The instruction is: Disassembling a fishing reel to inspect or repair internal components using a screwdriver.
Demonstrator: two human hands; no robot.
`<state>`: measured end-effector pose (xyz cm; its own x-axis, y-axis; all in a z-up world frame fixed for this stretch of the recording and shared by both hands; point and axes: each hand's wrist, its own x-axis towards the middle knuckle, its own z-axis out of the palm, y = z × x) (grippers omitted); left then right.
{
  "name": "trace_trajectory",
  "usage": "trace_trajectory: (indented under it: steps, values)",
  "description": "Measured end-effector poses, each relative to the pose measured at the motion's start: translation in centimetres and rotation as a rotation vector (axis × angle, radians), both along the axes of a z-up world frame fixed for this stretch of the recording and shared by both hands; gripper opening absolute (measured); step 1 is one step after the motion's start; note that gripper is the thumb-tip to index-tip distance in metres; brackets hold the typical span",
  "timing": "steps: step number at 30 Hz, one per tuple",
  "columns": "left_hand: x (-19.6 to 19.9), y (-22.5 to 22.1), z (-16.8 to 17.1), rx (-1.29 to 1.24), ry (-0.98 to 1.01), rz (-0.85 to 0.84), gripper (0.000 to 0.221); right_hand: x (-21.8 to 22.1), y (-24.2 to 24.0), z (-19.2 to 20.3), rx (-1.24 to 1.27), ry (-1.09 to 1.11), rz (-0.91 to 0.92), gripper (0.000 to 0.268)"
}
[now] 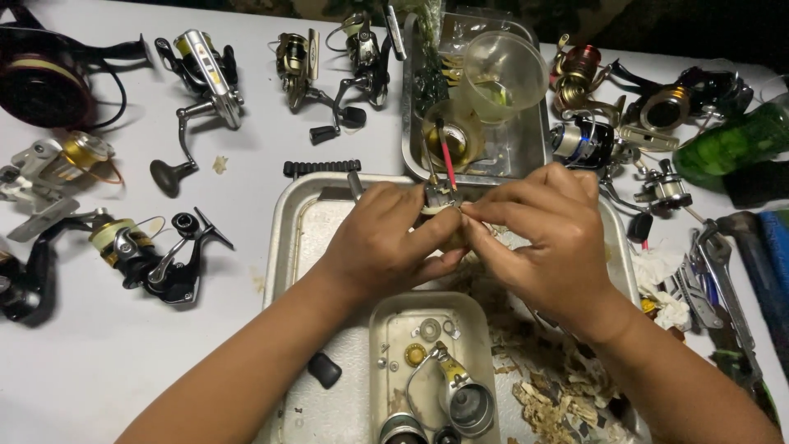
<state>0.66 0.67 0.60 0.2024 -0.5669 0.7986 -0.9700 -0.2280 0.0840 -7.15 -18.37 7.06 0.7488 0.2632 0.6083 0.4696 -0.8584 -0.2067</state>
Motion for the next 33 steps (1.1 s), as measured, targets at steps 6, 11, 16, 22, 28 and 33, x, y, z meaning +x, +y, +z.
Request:
trace_trajectory:
  steps: [6, 11, 16, 22, 28, 33]
  values:
    - [0.0, 0.2, 0.5, -0.008, 0.027, -0.029, 0.032, -0.3, 0.1, 0.0, -0.103, -0.11, 0.027, 0.006]
    - [0.3, 0.3, 0.1, -0.013, 0.051, -0.04, 0.035, -0.8, -0.7, -0.5, 0.056, 0.1, 0.01, 0.023]
    - [0.3, 0.2, -0.3, -0.036, 0.163, -0.098, 0.042, -0.8, -0.8, 0.4, 0.307, 0.394, 0.099, 0.031]
    - [0.4, 0.4, -0.3, -0.072, 0.242, -0.128, 0.044, -0.2, -1.3, -1.4, 0.024, 0.083, 0.104, 0.034]
    - [0.5, 0.4, 0.0, -0.071, 0.27, -0.226, 0.041, 0.0, -1.2, -1.2, 0.039, 0.042, 0.148, 0.029]
    - [0.7, 0.4, -1.0, -0.067, 0.263, -0.269, 0.047, 0.0, -1.4, -0.7, 0.277, 0.233, 0.224, 0.027]
